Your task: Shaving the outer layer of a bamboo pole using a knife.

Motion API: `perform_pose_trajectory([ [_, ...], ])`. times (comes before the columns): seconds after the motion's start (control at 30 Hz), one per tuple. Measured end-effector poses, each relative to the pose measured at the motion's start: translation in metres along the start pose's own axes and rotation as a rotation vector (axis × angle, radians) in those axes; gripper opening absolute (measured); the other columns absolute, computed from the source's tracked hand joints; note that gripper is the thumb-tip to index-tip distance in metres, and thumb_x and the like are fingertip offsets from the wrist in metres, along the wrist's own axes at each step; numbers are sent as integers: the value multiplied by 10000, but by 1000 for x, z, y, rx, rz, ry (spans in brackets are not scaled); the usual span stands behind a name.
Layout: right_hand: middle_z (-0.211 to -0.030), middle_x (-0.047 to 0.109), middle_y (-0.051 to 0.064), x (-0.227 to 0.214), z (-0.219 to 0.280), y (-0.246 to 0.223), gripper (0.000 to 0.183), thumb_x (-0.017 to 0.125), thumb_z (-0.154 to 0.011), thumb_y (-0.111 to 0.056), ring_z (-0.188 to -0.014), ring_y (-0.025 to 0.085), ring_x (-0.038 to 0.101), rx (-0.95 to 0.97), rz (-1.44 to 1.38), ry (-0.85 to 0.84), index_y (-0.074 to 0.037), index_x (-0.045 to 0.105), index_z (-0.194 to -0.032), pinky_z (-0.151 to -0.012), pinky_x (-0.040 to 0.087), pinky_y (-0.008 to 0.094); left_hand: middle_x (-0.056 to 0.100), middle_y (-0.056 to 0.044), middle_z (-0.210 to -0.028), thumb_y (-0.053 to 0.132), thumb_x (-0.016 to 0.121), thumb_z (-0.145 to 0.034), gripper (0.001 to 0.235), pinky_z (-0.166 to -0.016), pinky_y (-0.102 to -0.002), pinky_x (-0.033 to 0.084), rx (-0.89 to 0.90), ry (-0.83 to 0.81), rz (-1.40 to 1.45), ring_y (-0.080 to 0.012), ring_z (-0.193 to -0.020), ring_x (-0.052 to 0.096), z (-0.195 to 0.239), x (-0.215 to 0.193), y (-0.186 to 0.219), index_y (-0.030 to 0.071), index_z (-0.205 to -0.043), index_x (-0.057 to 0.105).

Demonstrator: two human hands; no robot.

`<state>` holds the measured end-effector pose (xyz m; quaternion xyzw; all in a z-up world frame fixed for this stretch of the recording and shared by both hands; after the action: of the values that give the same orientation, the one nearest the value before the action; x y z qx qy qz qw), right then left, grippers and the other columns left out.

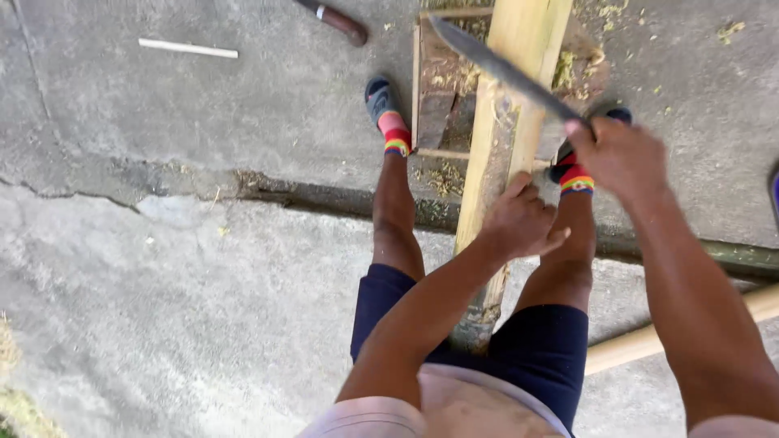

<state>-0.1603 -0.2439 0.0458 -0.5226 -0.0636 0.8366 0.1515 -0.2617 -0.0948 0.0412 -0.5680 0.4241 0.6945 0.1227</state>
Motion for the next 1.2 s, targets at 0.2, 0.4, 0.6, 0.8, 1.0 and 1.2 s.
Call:
perform_pose_trajectory([
  [0.2,-742,654,160,-7,-13,-15,624,452,-1156,-589,-714,360,663,60,-68,-5,-81,717,-908,-703,512,526,710,-29,-696,585,568,-893,516,-1148,-433,248,-93,-134,-102,-193,-897,631,-12,3,-1,130,-746,763],
  [0.4,-768,685,175,6,-16,-21,561,472,-1101,-569,-756,396,676,-22,-40,-1,-96,726,-940,-721,515,551,707,-37,-698,631,567,-853,562,-1112,-439,260,-76,-116,-99,-205,-898,629,-16,1,2,122,-725,765],
  [0.6,-820,685,202,16,-14,-19,602,478,-1133,-563,-783,422,679,-65,-71,74,-50,717,-929,-704,518,557,701,-32,-686,665,567,-830,575,-1115,-425,261,-78,-168,-135,-195,-895,622,-13,4,4,142,-696,764],
  [0.8,-787,690,186,15,-13,-21,609,438,-1113,-591,-774,405,690,103,-245,107,-75,700,-927,-722,516,559,721,-43,-720,668,553,-875,597,-1130,-418,257,-92,-186,-149,-181,-901,622,-14,-1,1,127,-741,766],
  [1.0,-717,672,201,22,-8,-31,607,485,-1094,-597,-729,428,684,-113,-45,30,-70,710,-894,-676,513,555,729,-41,-730,665,535,-860,595,-1110,-414,263,-84,-157,-165,-180,-907,627,-15,-1,1,127,-771,773],
  [1.2,-754,667,201,28,-22,-16,604,515,-1133,-573,-735,413,678,-38,-239,183,-49,709,-905,-675,513,532,732,-40,-736,675,511,-889,621,-1113,-416,260,-85,-232,-144,-184,-918,622,-15,4,-1,120,-790,771],
])
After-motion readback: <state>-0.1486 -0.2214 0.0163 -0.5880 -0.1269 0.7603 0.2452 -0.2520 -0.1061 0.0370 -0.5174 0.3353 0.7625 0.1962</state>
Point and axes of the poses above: each hand's wrist, its own z-axis away from the middle knuckle, its own x-axis out of the palm, y = z × x, the point moved 5 cm from there along -z, towards the middle knuckle
